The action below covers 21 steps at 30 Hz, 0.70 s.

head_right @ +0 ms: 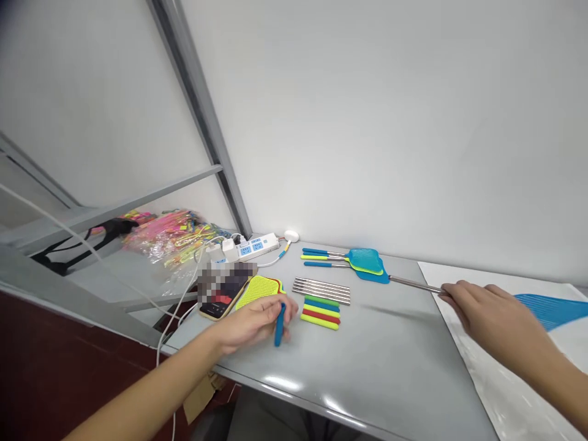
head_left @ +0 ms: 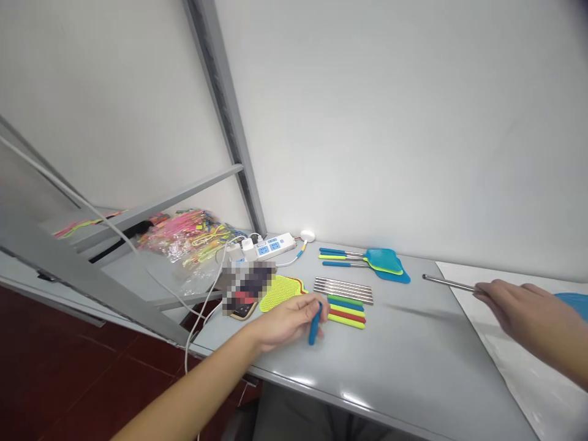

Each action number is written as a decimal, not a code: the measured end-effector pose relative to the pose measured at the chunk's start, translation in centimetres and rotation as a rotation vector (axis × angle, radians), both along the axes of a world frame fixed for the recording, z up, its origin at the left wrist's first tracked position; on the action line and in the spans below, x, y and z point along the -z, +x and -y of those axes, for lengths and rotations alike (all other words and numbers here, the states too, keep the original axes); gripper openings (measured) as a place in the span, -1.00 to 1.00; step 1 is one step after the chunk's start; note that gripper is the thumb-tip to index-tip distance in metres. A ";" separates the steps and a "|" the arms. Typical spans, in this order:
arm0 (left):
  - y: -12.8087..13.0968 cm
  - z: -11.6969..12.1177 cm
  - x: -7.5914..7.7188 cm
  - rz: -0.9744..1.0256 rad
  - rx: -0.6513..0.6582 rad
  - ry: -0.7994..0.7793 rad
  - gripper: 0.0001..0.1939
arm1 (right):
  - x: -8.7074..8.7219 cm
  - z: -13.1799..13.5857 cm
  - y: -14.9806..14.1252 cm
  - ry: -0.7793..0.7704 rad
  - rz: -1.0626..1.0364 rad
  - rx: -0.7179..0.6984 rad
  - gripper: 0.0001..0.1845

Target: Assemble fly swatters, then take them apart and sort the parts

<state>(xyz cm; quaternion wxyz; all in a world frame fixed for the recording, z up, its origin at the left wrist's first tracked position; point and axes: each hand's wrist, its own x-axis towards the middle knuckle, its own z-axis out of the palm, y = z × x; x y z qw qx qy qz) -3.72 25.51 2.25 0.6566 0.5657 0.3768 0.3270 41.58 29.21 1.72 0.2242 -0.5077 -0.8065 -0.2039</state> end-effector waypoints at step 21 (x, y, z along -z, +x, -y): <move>3.7 2.4 8.6 -0.930 -0.255 0.980 -0.84 | 6.5 9.2 -10.4 -0.019 -0.117 -0.097 -0.62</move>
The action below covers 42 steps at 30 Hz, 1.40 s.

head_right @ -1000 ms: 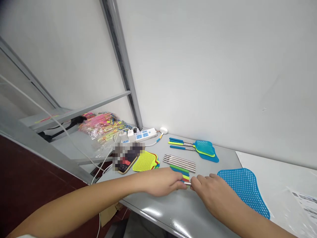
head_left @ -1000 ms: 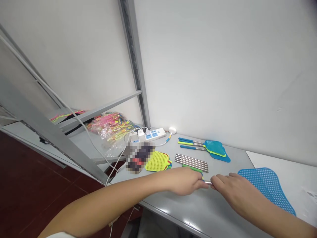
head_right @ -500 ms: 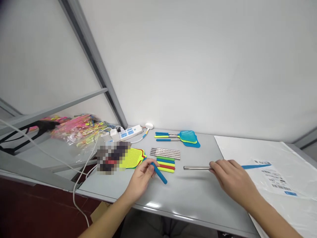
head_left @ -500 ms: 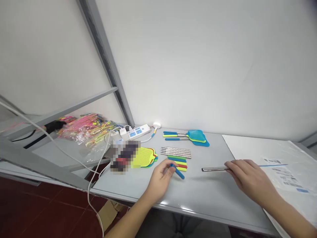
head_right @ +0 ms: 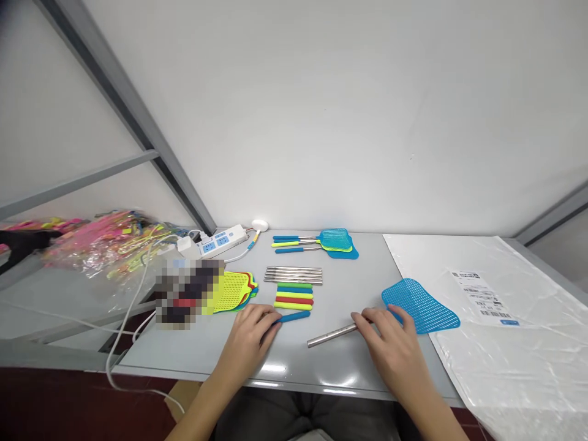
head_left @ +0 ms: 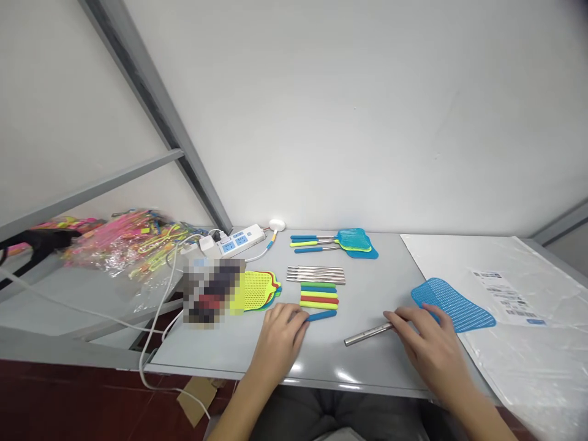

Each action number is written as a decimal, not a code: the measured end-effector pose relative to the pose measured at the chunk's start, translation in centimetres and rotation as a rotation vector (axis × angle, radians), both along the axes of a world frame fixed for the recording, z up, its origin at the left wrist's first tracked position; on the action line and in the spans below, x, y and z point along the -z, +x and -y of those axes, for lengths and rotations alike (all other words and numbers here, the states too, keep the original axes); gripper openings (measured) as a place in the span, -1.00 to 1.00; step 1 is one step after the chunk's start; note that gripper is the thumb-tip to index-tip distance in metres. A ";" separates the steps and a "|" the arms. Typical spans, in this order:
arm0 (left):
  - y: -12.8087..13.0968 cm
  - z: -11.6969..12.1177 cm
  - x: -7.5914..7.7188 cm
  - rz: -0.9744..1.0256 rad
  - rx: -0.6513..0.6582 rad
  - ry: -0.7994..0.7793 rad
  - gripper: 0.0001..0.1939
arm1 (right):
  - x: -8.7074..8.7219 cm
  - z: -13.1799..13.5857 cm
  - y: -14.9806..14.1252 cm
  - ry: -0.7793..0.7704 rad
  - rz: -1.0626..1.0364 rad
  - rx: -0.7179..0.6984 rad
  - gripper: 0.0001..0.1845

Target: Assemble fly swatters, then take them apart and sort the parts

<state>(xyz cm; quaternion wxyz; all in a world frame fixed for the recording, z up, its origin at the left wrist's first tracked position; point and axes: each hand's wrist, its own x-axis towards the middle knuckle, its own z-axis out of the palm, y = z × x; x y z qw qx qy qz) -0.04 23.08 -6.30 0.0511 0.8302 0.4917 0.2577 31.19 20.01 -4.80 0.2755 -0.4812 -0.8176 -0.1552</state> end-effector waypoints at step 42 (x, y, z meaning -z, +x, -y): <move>4.9 2.6 -3.1 -0.016 0.064 0.016 -0.80 | 4.0 -0.8 -3.4 -0.179 -0.043 0.025 -0.71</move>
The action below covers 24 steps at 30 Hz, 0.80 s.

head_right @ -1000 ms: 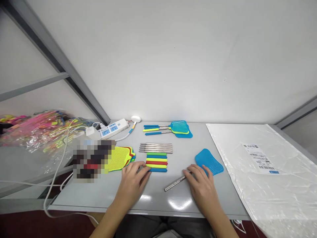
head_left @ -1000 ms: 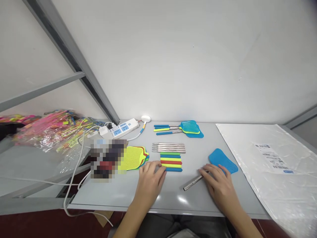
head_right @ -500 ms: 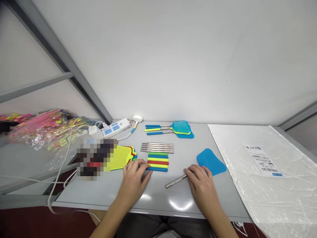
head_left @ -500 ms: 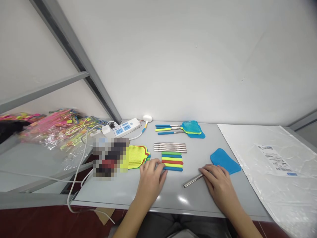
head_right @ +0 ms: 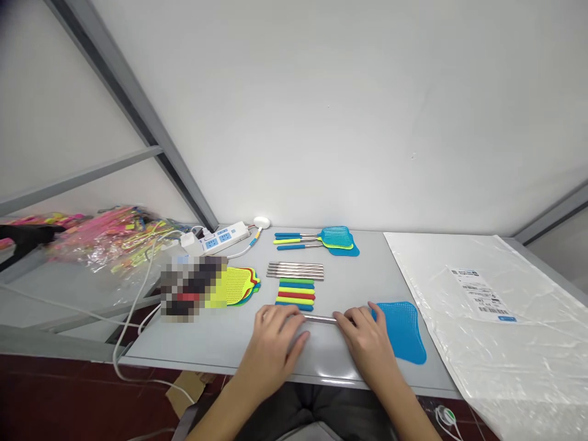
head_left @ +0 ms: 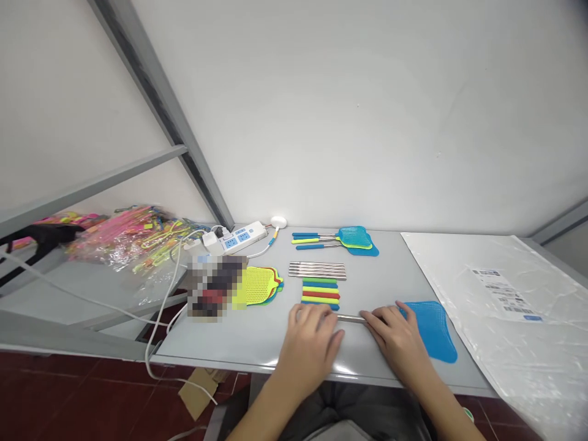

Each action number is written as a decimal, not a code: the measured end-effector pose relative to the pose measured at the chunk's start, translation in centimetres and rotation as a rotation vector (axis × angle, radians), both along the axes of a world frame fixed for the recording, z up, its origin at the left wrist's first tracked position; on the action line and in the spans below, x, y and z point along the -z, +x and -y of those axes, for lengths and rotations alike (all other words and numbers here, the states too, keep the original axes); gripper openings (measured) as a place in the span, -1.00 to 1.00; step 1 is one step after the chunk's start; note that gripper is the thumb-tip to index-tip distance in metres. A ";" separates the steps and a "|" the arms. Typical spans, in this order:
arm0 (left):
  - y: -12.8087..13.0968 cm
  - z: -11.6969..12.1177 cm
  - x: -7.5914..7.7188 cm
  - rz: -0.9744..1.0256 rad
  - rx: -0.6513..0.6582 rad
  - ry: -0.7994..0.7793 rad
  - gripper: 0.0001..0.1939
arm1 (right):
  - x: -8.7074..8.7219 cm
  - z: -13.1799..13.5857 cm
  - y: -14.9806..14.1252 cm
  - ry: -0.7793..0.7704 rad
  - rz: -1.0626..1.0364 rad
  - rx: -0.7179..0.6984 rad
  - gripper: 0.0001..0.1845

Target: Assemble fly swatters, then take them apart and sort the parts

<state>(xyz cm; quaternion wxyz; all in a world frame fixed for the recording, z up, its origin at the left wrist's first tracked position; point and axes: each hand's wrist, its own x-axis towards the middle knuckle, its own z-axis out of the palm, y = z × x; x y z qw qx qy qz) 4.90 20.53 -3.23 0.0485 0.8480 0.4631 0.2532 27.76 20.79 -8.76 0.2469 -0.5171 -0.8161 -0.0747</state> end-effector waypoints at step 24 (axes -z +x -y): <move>-1.2 9.1 -2.1 -0.306 0.017 0.222 -0.82 | -7.6 11.0 0.9 -0.731 -1.465 0.136 -0.40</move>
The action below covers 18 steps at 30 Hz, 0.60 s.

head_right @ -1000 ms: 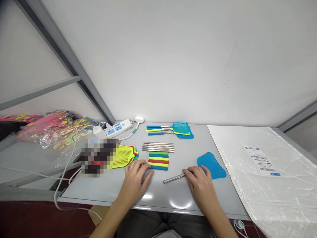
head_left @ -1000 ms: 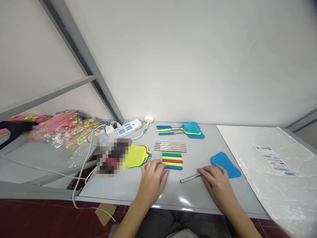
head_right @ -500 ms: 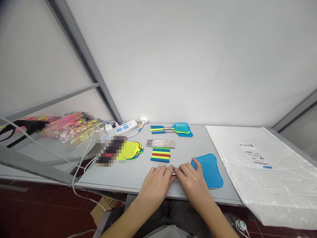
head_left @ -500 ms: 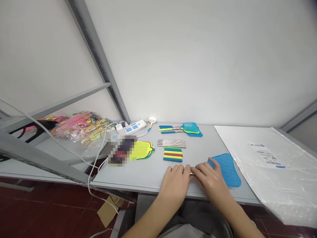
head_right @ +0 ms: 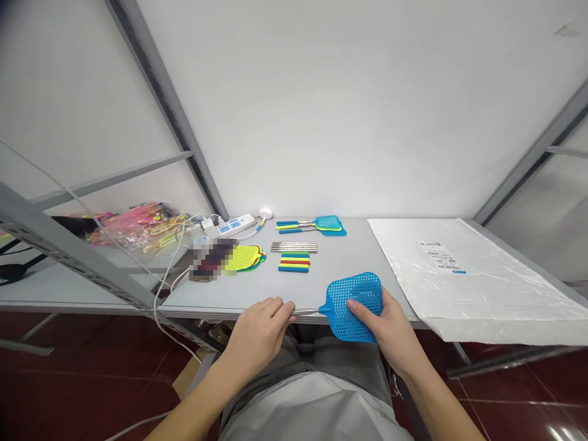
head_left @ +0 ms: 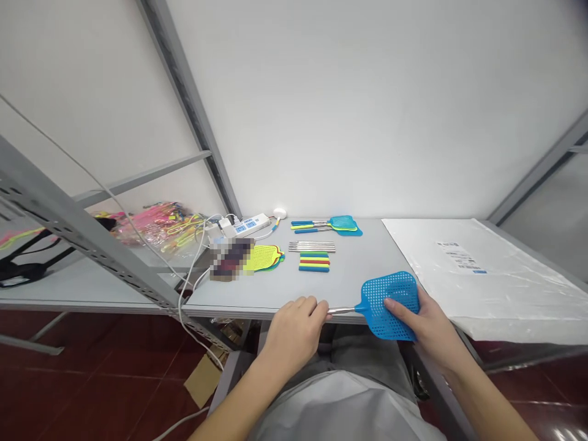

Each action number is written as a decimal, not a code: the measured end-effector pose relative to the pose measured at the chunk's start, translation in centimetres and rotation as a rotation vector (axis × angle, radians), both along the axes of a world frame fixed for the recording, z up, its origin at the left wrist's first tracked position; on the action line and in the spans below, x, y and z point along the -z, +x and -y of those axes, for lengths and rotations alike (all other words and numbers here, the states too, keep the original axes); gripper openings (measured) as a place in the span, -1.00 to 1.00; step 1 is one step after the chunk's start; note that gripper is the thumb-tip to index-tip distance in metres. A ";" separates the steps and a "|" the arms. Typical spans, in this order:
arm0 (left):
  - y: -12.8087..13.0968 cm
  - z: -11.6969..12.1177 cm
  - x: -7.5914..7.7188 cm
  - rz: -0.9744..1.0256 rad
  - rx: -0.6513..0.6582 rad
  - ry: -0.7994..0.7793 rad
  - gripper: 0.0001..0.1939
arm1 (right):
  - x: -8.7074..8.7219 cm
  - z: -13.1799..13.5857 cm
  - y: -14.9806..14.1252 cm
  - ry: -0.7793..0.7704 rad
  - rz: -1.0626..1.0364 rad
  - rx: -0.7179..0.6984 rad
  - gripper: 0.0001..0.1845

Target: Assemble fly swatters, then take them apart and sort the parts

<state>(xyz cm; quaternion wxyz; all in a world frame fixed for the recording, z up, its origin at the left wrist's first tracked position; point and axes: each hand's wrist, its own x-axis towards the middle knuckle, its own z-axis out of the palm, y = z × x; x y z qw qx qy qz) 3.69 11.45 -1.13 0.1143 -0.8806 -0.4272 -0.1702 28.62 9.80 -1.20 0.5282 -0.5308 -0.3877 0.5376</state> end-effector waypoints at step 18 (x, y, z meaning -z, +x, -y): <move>-0.9 0.1 0.4 0.108 0.143 0.039 -0.74 | 0.7 1.2 -0.9 0.553 0.530 -0.325 -0.82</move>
